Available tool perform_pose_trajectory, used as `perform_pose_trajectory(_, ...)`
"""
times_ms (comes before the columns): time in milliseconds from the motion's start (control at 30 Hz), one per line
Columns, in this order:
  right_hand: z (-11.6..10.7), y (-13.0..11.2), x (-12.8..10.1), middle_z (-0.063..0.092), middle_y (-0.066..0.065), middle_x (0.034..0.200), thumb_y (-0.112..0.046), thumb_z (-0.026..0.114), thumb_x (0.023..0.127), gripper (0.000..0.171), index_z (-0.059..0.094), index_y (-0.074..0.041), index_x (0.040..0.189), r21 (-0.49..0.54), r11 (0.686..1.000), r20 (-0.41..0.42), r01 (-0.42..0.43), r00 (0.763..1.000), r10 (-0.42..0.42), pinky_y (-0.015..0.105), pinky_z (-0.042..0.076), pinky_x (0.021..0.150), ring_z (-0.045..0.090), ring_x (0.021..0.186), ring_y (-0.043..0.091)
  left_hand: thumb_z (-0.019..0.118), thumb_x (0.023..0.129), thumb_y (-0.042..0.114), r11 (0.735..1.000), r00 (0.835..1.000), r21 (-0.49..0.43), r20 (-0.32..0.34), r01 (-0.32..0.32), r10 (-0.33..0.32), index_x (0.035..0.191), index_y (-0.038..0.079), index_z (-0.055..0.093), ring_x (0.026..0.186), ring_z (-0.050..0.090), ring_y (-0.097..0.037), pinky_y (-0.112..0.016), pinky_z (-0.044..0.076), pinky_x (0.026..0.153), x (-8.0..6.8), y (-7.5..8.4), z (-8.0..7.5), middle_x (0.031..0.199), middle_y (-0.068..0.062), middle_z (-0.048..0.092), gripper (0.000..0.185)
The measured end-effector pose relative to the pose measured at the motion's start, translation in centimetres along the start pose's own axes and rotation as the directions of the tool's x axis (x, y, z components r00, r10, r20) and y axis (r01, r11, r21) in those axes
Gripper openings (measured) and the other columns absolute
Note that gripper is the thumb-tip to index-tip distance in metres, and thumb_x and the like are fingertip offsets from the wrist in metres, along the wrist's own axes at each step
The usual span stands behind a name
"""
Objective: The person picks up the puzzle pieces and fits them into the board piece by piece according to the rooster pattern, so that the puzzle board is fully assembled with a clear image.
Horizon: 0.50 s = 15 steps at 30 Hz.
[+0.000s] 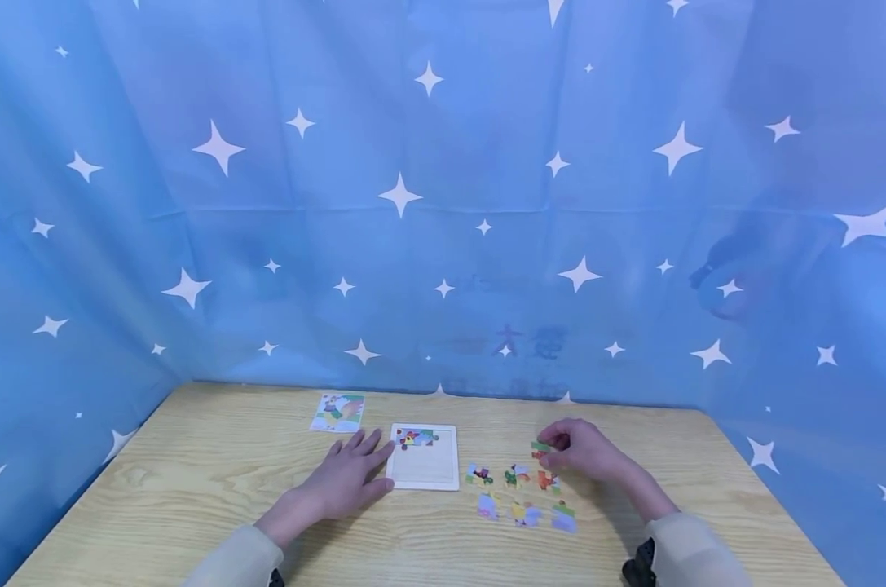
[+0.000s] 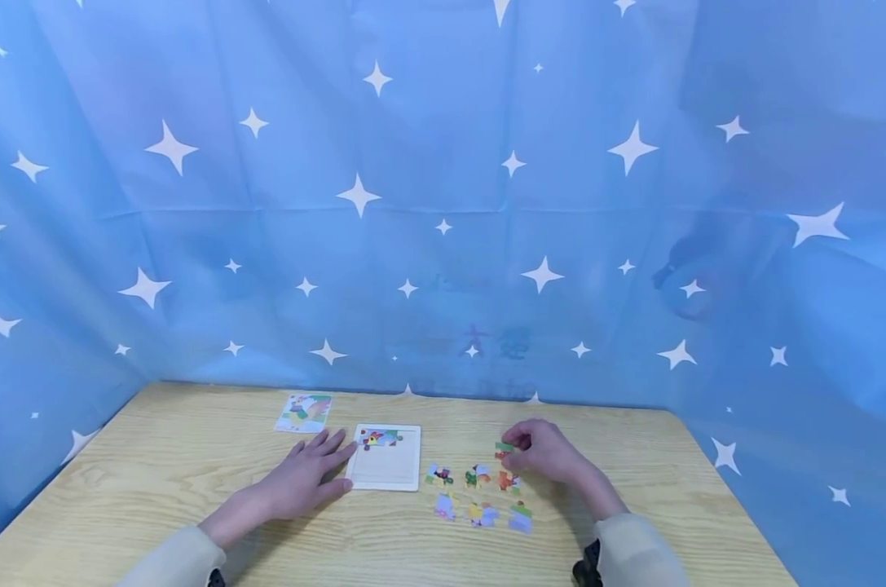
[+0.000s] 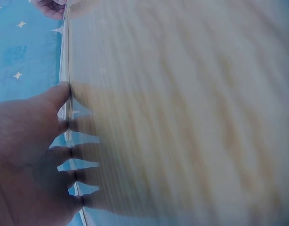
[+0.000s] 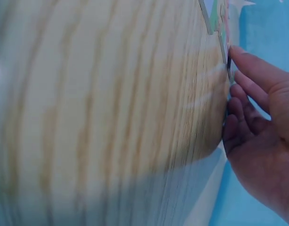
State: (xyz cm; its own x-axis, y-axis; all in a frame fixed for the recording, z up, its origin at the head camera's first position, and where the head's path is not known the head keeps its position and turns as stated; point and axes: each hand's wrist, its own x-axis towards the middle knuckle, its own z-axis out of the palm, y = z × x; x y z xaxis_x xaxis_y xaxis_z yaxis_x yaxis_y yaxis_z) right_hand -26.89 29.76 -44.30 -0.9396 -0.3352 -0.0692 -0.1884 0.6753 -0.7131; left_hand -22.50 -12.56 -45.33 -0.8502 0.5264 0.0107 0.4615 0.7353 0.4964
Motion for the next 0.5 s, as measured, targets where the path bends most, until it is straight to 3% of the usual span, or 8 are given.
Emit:
perform_pose_trajectory(233, 0.18, -0.08, 0.18, 0.061, 0.007, 0.100, -0.009, 0.081, 0.089, 0.031, 0.070, 0.002, 0.116, -0.010, 1.000, 0.003, -0.002, 1.000, 0.002, 0.036, 0.050, 0.072, 0.056, 0.086, 0.022, 0.056, 0.106, 0.039, 0.999, 0.999, 0.004, -0.015, -0.046, 0.046, 0.154, 0.000, 0.045, 0.147, 0.021, -0.056, -0.077, 0.018, 0.110, -0.06, -0.50, 0.16, 0.159, -0.031, 0.031, 0.062)
perform_pose_trajectory(500, 0.18, -0.42, 0.14, 0.061, 0.006, 0.095, -0.008, 0.080, 0.089, 0.026, 0.068, 0.000, 0.110, -0.001, 1.000, 0.002, 0.009, 1.000, -0.009, 0.033, 0.051, 0.070, 0.056, 0.085, 0.022, 0.058, 0.105, 0.036, 1.000, 1.000, -0.005, 0.002, -0.012, 0.012, 0.153, 0.001, 0.045, 0.148, 0.021, -0.053, -0.075, 0.018, 0.111, 0.03, -0.29, 0.03, 0.160, -0.029, 0.031, 0.061)
